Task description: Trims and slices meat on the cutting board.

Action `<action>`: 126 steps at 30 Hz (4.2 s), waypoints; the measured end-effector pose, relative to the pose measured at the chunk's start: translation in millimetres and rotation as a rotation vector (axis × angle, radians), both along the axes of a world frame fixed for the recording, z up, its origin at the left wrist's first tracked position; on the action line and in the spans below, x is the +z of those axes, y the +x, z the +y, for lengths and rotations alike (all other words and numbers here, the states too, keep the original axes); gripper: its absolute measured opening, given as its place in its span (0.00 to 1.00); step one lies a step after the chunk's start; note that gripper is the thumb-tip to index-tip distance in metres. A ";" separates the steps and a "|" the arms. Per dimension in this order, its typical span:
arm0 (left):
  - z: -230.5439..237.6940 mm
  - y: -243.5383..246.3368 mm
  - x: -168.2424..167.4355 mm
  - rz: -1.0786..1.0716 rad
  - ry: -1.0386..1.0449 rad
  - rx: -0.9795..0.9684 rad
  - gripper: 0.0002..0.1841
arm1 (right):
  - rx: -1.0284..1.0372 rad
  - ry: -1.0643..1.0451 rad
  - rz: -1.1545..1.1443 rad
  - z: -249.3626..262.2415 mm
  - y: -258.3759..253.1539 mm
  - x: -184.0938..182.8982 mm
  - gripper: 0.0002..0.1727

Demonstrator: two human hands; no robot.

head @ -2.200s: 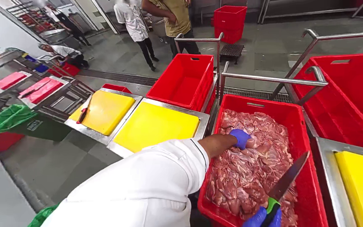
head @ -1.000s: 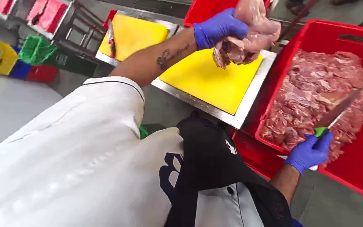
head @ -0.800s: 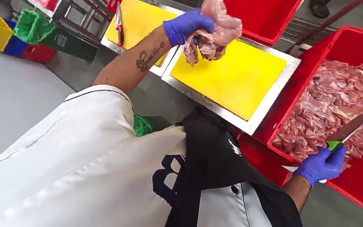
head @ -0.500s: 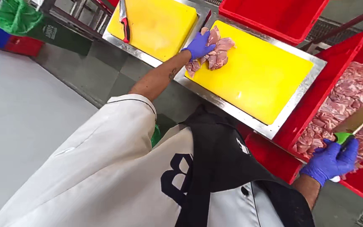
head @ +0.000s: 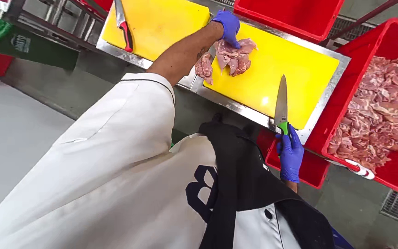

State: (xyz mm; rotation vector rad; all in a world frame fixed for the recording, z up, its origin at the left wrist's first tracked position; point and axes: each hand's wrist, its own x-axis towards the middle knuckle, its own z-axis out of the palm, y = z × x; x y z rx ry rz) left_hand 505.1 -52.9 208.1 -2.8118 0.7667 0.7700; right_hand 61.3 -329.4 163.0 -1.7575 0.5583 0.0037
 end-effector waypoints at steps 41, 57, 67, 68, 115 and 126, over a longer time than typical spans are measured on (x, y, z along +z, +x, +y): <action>-136.0 -199.9 -67.0 0.008 -0.872 0.443 0.17 | 0.428 -0.681 0.152 -33.8 34.7 48.2 0.31; -133.4 -193.0 -55.8 -0.077 -0.838 0.415 0.13 | 0.596 -0.801 0.254 -36.5 -20.9 44.6 0.31; -74.4 -115.4 -14.0 -0.106 -0.504 0.260 0.25 | 0.536 -0.566 0.168 -64.6 -50.2 60.5 0.31; -77.4 -121.7 -16.9 -0.089 -0.502 0.272 0.32 | 0.506 -0.543 0.120 -60.3 -44.2 60.4 0.31; -137.9 -168.6 24.9 1.090 -1.393 0.274 0.15 | 0.651 -0.202 0.155 -69.3 18.8 13.7 0.28; -146.8 -130.8 -59.9 -0.146 -0.660 0.158 0.13 | 0.350 -0.442 0.163 -64.0 40.1 21.8 0.32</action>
